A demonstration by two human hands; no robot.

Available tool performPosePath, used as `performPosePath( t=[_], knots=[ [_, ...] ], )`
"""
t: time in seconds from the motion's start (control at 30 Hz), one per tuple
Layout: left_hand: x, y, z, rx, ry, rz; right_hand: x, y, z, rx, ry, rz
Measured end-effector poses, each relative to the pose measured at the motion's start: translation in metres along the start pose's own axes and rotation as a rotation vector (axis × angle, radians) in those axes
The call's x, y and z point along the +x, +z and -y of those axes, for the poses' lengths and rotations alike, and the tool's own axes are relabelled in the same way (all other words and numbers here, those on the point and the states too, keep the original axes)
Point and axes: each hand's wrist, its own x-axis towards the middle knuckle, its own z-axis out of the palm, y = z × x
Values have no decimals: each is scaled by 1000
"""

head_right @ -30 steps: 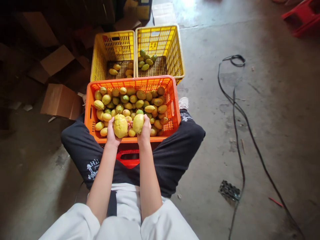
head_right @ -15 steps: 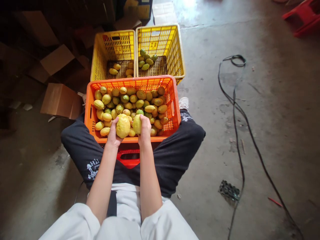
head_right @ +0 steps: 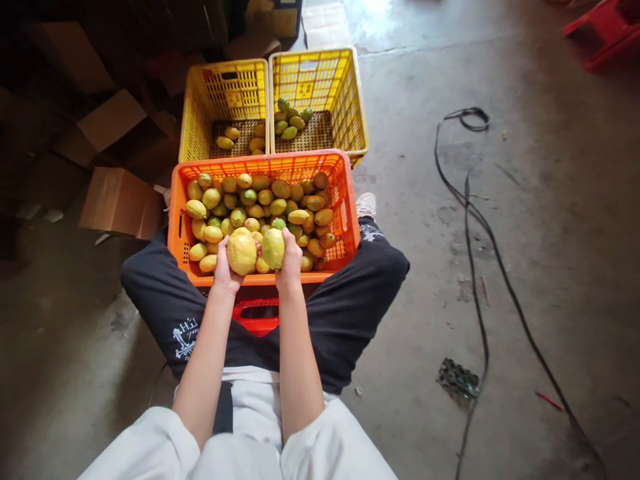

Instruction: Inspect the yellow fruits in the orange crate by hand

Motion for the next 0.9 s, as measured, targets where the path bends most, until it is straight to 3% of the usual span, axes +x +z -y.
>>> performPosePath(
  t=[0.43,0.7,0.9],
  knots=[
    [-5,0,-6,-30,-66,-14,-4,9,-1,53,33,-38],
    [6,-12,-5,2,-54,14,2,-4,-2,-15,-45,-6],
    [-2,-2,-5,84,-72,44,3,-1,-10,-38,-155,9]
  ],
)
